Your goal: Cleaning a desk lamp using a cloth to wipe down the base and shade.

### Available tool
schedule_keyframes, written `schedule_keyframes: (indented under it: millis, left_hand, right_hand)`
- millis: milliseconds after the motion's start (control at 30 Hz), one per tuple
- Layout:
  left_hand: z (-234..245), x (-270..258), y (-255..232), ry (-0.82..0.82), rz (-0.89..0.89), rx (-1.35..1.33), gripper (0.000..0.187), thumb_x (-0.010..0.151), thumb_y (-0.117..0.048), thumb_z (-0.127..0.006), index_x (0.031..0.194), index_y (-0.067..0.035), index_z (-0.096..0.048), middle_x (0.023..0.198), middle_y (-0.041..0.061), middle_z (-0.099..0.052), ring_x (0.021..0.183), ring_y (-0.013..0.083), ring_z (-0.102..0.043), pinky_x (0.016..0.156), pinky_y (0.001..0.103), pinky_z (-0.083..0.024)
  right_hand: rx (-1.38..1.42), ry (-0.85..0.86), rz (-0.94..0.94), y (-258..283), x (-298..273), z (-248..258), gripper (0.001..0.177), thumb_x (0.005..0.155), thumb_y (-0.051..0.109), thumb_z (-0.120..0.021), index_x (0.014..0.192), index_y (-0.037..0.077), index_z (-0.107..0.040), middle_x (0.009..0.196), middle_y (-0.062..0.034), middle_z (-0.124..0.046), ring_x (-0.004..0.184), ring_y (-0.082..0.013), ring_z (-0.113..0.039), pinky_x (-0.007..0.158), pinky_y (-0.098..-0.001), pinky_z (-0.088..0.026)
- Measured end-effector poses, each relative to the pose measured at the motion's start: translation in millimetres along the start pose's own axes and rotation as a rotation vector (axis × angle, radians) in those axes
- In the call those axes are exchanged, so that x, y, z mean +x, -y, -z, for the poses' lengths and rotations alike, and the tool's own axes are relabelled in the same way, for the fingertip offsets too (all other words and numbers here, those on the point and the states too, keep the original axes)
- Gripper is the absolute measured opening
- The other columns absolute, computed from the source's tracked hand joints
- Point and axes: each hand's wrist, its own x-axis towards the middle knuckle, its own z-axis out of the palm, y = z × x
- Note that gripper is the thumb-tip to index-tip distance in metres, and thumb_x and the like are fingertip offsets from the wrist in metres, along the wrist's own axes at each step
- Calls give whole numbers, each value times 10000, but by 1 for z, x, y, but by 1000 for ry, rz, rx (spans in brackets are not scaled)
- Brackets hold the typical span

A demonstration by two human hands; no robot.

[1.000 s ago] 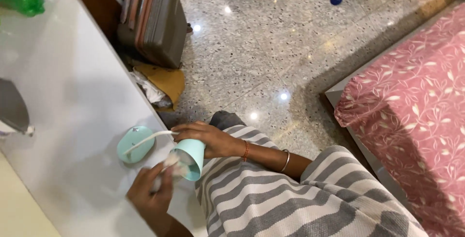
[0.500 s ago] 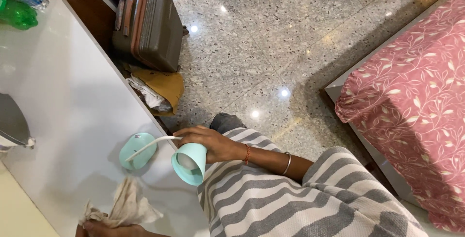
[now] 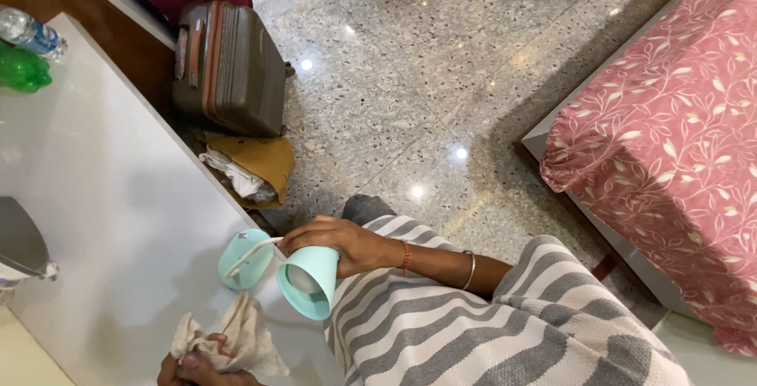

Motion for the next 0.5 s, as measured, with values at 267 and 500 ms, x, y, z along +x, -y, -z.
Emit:
schedule_keyframes:
  millis: [267,500]
  left_hand:
    - [-17,6,-29,61,-85,107,570,1253,-404,-463,1277,164,-511,910,177,-602,752,162,-602,688,261,-541]
    - [-8,19,-11,163,-38,260,591,1220,-395,-404,1250,176,-550,828,149,-630,700,167,-620,700,291,-546]
  right_hand:
    - [6,-33,-15,38,-9,40,589,823,235,-883,1343,143,-623,1368,-39,-689,1298,-243,-667,1056,-413,-480]
    - [-47,-53,-32,33,-13,34,570,815,186,-850,1339,106,-642,1329,-51,-689,1203,-271,-647,1078,-415,-509]
